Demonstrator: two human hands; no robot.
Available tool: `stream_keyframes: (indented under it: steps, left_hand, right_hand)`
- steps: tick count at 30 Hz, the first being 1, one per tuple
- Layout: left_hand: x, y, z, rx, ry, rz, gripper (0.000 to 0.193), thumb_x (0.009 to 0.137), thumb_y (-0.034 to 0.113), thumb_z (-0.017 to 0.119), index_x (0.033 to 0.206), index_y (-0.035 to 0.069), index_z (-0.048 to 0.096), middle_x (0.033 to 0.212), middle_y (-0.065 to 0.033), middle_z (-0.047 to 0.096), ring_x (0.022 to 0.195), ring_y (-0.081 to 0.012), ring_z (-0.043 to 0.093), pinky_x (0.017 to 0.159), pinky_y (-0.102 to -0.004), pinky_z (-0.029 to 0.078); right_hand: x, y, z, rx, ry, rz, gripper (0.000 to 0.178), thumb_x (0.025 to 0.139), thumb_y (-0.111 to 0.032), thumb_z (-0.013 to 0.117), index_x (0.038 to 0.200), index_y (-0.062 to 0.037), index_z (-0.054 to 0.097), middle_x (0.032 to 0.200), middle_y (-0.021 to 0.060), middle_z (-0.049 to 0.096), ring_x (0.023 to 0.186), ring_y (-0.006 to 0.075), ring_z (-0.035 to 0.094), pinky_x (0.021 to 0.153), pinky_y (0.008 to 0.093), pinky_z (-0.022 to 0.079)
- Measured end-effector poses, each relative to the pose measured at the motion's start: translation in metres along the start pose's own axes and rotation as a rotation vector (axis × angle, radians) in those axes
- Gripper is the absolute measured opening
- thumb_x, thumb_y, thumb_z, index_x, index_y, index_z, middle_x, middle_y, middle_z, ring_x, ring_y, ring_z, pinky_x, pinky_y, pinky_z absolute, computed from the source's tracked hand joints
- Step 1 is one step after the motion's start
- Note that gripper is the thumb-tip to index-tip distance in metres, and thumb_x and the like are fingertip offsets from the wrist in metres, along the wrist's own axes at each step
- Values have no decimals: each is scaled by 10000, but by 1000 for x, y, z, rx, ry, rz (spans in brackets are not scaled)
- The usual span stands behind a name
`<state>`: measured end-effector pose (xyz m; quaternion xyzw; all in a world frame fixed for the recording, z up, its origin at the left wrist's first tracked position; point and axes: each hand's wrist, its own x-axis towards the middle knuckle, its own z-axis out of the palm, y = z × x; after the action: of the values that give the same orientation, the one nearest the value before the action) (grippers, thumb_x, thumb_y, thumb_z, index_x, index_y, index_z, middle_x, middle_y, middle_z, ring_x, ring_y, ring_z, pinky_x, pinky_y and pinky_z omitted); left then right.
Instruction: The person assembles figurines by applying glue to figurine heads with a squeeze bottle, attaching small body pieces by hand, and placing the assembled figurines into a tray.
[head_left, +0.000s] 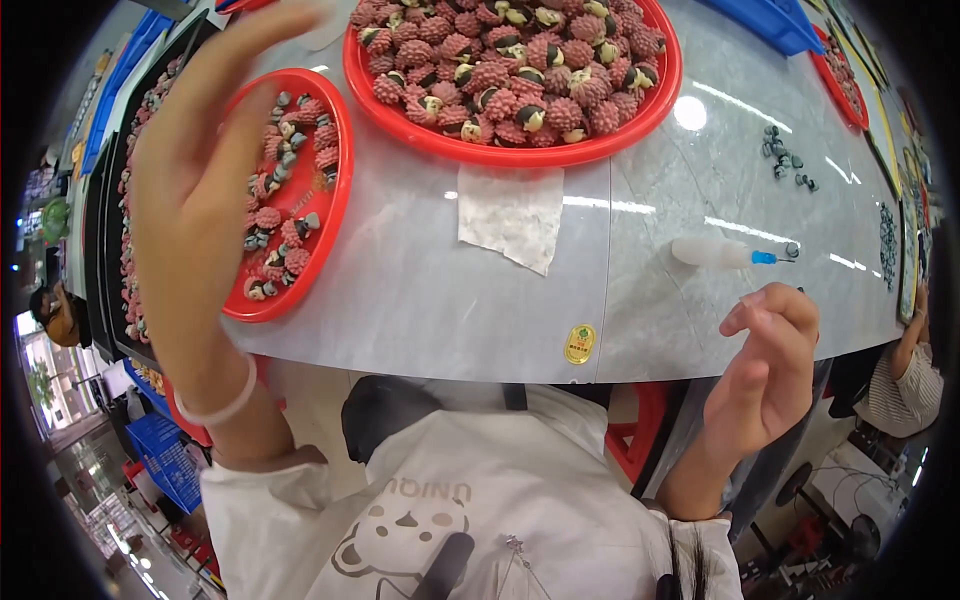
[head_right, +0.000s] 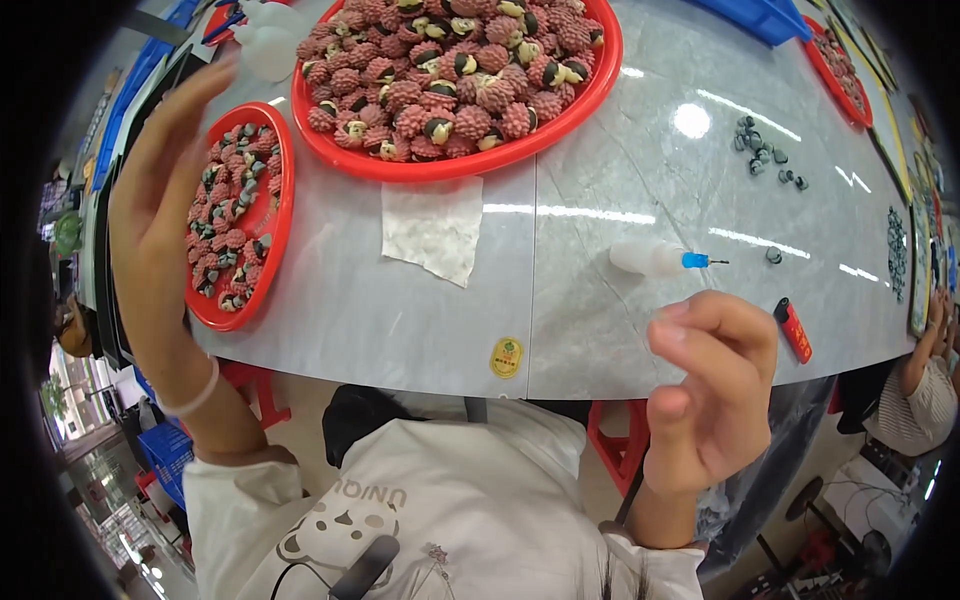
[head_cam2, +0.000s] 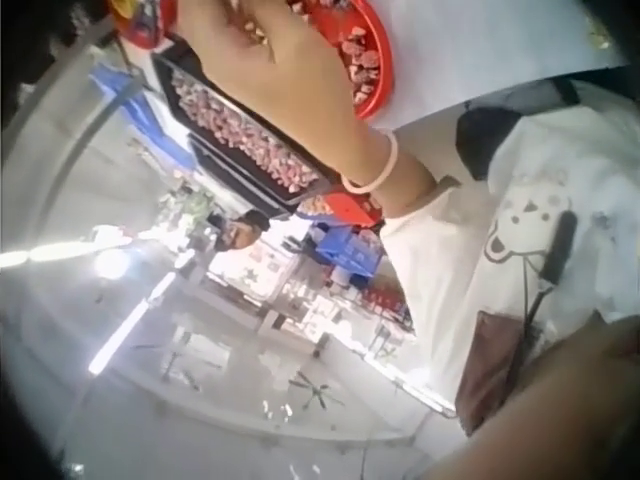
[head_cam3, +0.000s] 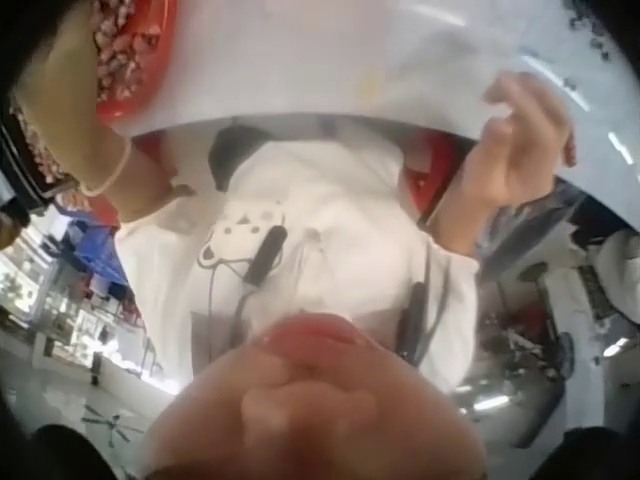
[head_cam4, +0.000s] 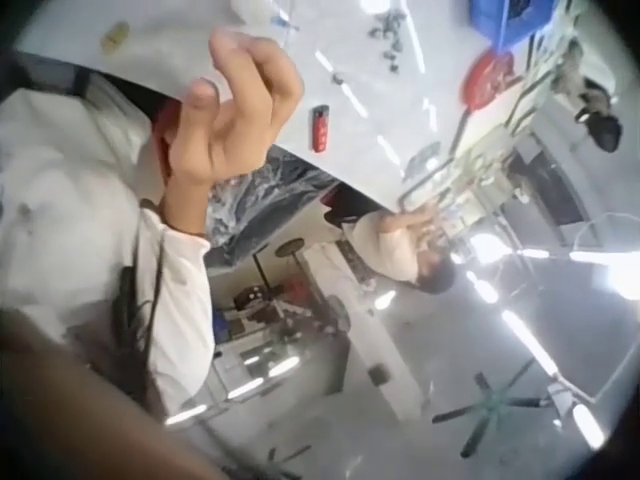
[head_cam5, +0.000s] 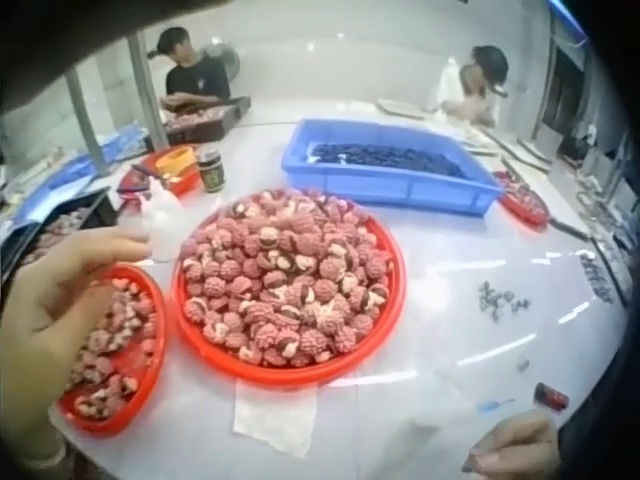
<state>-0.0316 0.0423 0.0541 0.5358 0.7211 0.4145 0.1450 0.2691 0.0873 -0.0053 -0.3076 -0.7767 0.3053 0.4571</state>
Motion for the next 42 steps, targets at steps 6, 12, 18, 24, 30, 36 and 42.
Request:
stream_keyframes:
  steps: [6,12,18,24,30,36,42]
  left_hand:
    - [46,22,88,76,-311,712,112,722,53,542,798,-2,482,808,-127,472,770,-270,477,704,-320,397]
    - [61,35,68,208,-561,408,139,708,73,567,796,2,488,795,-139,491,764,-269,480,688,-321,394]
    - [33,29,63,-215,-406,131,157,826,57,447,926,-28,533,944,-87,547,818,-116,531,736,-210,403]
    - [-44,15,89,-1010,-422,19,286,740,170,634,919,1,489,872,-115,545,795,-172,546,671,-236,439]
    - [-71,15,115,-1168,-333,-227,306,756,206,616,949,20,467,932,-140,522,860,-212,555,692,-253,458]
    - [-77,8,122,-1192,-310,-200,329,795,219,566,1032,19,456,1031,-155,486,922,-194,519,730,-249,418]
    - [-78,11,125,-1252,-309,-221,358,820,274,525,1040,2,448,991,-151,501,841,-163,540,697,-222,424]
  right_hand:
    - [6,-4,1,28,31,35,166,786,-101,512,881,29,552,810,119,498,698,162,450,613,241,363]
    - [-3,6,-22,3,152,141,140,742,20,515,874,43,557,802,114,525,708,151,470,627,218,370]
    - [10,20,-6,71,220,251,224,763,-2,518,983,39,526,947,93,539,889,153,502,788,248,373]
    - [18,19,15,118,-223,248,257,697,-46,598,935,41,554,887,93,564,812,159,507,731,242,382]
    - [18,1,-10,244,-298,452,393,636,-147,698,931,54,535,879,129,565,754,161,524,688,230,392]
    - [18,1,-19,301,-68,299,508,664,-345,693,963,-8,459,854,125,495,703,129,481,615,197,369]
    - [24,0,-23,192,-156,286,498,744,-403,585,998,8,469,932,153,465,875,193,445,730,255,356]
